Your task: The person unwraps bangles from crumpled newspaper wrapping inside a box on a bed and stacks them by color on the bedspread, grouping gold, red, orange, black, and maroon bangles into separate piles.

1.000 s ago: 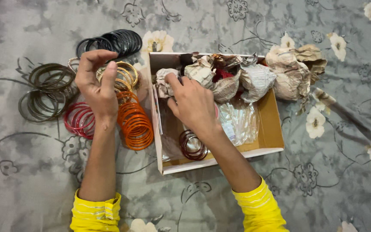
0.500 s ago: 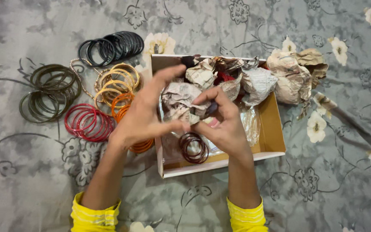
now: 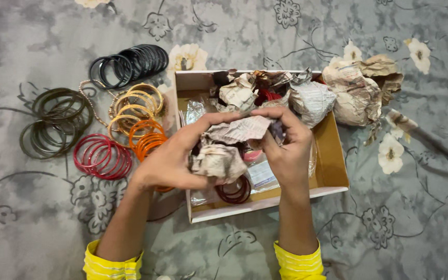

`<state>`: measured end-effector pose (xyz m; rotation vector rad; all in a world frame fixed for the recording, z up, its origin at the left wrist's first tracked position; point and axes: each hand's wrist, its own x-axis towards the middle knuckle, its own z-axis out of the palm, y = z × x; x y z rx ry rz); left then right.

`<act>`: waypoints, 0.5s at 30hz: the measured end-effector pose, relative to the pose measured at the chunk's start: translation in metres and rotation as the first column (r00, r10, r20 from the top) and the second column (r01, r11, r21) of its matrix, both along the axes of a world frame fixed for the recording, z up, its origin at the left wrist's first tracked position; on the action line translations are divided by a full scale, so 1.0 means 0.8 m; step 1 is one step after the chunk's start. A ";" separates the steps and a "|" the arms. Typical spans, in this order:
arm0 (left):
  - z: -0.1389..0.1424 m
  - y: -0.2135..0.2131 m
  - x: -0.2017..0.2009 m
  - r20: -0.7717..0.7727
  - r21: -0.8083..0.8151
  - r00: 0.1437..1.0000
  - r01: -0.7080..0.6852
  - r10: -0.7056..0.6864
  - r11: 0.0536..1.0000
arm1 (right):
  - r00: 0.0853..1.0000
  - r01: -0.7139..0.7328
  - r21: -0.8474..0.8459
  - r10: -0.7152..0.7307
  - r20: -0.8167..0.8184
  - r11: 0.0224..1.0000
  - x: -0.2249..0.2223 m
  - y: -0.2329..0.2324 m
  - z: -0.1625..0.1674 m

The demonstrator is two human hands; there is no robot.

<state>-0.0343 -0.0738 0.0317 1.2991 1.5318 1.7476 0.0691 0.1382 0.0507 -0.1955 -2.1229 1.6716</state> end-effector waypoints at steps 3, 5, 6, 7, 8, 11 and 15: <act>-0.004 -0.003 -0.006 0.126 0.061 0.987 0.090 -0.097 0.994 | 0.997 0.080 0.092 -0.079 -0.020 0.992 -0.002 -0.005 0.009; -0.008 -0.003 -0.006 0.240 0.133 0.960 0.113 -0.142 0.985 | 0.988 0.150 0.214 -0.155 0.009 0.965 -0.003 -0.011 0.017; -0.009 -0.003 -0.005 0.330 0.176 0.929 0.112 -0.166 0.978 | 0.978 0.185 0.292 -0.205 0.036 0.938 -0.005 -0.014 0.021; -0.011 -0.002 -0.004 0.414 0.220 0.890 0.106 -0.191 0.970 | 0.965 0.215 0.371 -0.254 0.059 0.903 -0.006 -0.017 0.024; -0.012 -0.002 -0.006 0.351 0.193 0.923 0.094 -0.158 0.977 | 0.969 0.245 0.443 -0.236 -0.076 0.863 -0.005 -0.020 0.028; -0.013 -0.002 -0.012 0.193 0.117 0.977 0.069 -0.091 0.991 | 0.928 0.312 0.618 -0.091 -0.362 0.721 -0.001 -0.027 0.035; -0.013 -0.002 -0.010 0.228 0.083 0.966 0.106 -0.122 0.991 | 0.936 0.148 0.792 0.175 -0.306 0.592 0.013 -0.025 0.040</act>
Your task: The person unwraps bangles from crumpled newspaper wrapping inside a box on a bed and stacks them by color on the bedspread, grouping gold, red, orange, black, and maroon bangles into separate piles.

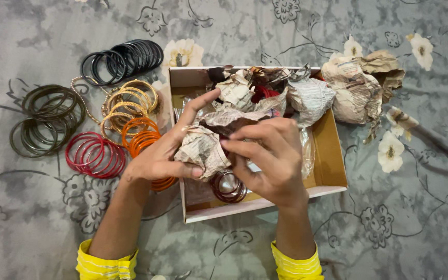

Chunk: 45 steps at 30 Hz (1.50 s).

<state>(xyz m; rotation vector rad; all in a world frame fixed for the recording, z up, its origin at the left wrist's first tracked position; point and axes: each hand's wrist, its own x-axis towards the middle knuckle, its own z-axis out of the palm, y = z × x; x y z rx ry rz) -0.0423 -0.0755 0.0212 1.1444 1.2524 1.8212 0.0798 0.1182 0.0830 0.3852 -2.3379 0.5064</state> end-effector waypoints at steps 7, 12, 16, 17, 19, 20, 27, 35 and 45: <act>-0.001 0.002 0.003 -0.178 -0.032 0.982 0.052 -0.057 0.998 | 0.977 -0.103 0.002 0.101 0.188 0.995 -0.012 0.002 -0.010; -0.003 0.004 0.004 -0.257 -0.096 0.966 -0.016 -0.010 0.995 | 0.968 -0.134 -0.041 0.139 0.208 0.990 -0.015 -0.003 -0.016; -0.002 0.015 0.009 -0.202 -0.052 0.976 -0.098 0.086 0.994 | 0.980 -0.036 -0.101 0.055 0.192 0.994 -0.017 -0.001 -0.019; 0.000 0.016 0.010 -0.238 -0.082 0.961 -0.161 0.137 0.984 | 0.981 -0.011 -0.108 0.032 0.193 0.994 -0.018 0.000 -0.021; 0.003 0.016 0.011 -0.312 -0.136 0.921 -0.285 0.232 0.949 | 0.981 0.039 -0.123 -0.015 0.196 0.992 -0.019 0.000 -0.024; 0.005 0.018 0.011 -0.284 -0.132 0.922 -0.310 0.263 0.942 | 0.981 0.081 -0.126 -0.057 0.185 0.989 -0.019 0.000 -0.025; 0.009 0.024 0.010 -0.380 -0.040 0.820 -0.478 0.429 0.878 | 0.973 0.226 -0.211 -0.207 0.106 0.951 -0.021 0.003 -0.025; -0.009 0.017 0.004 -0.445 -0.032 0.749 -0.561 0.491 0.827 | 0.939 0.343 -0.252 -0.319 0.131 0.905 -0.021 0.009 -0.028; 0.014 0.013 0.004 -0.692 0.040 0.449 -0.758 0.565 0.651 | 0.928 0.370 -0.320 -0.333 0.164 0.872 -0.017 0.026 -0.019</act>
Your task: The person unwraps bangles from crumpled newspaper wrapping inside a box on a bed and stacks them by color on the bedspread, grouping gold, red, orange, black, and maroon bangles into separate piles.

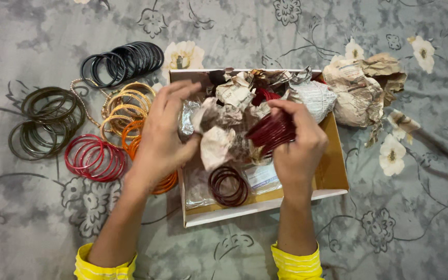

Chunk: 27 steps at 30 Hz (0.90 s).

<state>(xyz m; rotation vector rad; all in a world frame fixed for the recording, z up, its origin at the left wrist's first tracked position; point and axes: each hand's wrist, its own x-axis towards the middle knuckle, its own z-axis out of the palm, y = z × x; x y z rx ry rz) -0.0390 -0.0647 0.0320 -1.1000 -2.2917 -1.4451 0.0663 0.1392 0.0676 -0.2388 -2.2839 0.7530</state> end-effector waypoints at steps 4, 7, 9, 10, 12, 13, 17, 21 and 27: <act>0.017 0.001 0.024 0.028 0.113 0.992 0.119 -0.123 0.986 | 0.994 -0.101 0.134 0.106 -0.036 0.986 0.001 -0.011 0.005; 0.026 0.001 0.049 0.161 0.170 0.964 0.182 -0.210 0.968 | 0.991 -0.104 0.111 0.112 -0.072 0.988 0.005 -0.020 0.013; 0.027 0.009 0.056 -0.030 0.035 0.992 0.122 -0.121 0.992 | 0.987 -0.125 0.126 0.135 -0.081 0.984 0.011 -0.023 0.019; 0.028 0.012 0.059 -0.128 -0.027 0.988 0.080 -0.083 0.996 | 0.985 -0.136 0.133 0.148 -0.085 0.982 0.013 -0.024 0.021; 0.029 0.019 0.064 -0.099 0.004 0.994 0.050 -0.049 0.999 | 0.974 -0.197 0.115 0.207 -0.090 0.974 0.014 -0.026 0.023; 0.030 0.020 0.065 -0.085 0.020 0.996 0.035 -0.033 0.999 | 0.967 -0.226 0.106 0.236 -0.094 0.968 0.015 -0.027 0.023; 0.035 0.012 0.068 -0.125 0.063 0.992 0.011 -0.003 0.998 | 0.966 -0.245 0.118 0.253 -0.061 0.962 0.009 -0.028 0.018; 0.032 0.015 0.064 -0.069 0.056 0.988 0.145 -0.141 0.988 | 0.961 -0.270 0.095 0.275 -0.045 0.958 0.005 -0.032 0.011; 0.027 0.012 0.063 0.420 0.221 0.831 0.297 -0.366 0.929 | 0.939 -0.344 0.087 0.342 0.037 0.935 0.002 -0.026 0.008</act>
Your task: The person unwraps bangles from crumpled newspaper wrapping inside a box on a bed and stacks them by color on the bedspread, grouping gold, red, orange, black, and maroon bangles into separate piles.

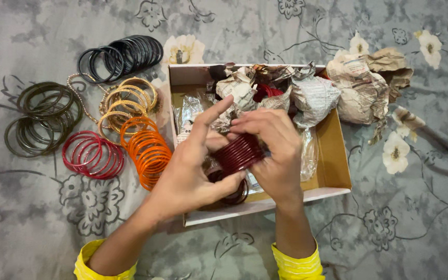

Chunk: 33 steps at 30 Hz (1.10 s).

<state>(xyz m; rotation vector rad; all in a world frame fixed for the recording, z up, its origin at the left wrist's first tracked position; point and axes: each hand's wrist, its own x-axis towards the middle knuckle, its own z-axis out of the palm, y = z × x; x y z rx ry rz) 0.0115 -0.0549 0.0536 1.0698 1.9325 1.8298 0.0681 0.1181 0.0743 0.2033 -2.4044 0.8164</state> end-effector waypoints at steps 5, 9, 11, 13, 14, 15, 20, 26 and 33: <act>0.010 -0.012 -0.010 0.530 0.239 0.832 0.042 -0.166 0.970 | 0.986 -0.032 -0.115 0.050 0.159 0.993 -0.001 0.008 0.001; 0.013 -0.040 -0.027 0.572 0.246 0.820 -0.183 0.010 0.952 | 0.973 -0.108 -0.013 0.108 0.203 0.994 0.008 0.036 0.012; 0.007 -0.050 -0.041 0.550 0.287 0.832 -0.271 0.074 0.919 | 0.962 -0.155 0.098 0.127 0.243 0.983 0.008 0.041 0.008; -0.004 -0.052 -0.056 0.501 0.340 0.860 -0.300 0.098 0.892 | 0.945 -0.211 0.262 0.128 0.301 0.942 0.004 0.038 -0.001; -0.010 -0.051 -0.060 0.546 0.398 0.838 -0.290 0.029 0.871 | 0.946 -0.198 0.297 0.102 0.309 0.934 0.002 0.035 -0.006; -0.016 -0.050 -0.065 0.583 0.453 0.811 -0.283 -0.042 0.845 | 0.946 -0.185 0.330 0.077 0.316 0.926 -0.001 0.032 -0.011; -0.028 -0.045 -0.075 0.660 0.468 0.747 -0.328 -0.077 0.821 | 0.931 -0.064 0.254 -0.033 0.363 0.965 -0.001 0.035 -0.010; -0.022 -0.052 -0.078 0.640 0.532 0.750 -0.275 -0.167 0.801 | 0.928 0.359 -0.015 -0.356 0.109 0.933 0.030 0.081 -0.020; -0.035 -0.068 -0.098 0.521 0.430 0.852 -0.314 0.052 0.847 | 0.497 0.851 -0.081 -0.846 -0.191 0.518 0.072 0.208 -0.061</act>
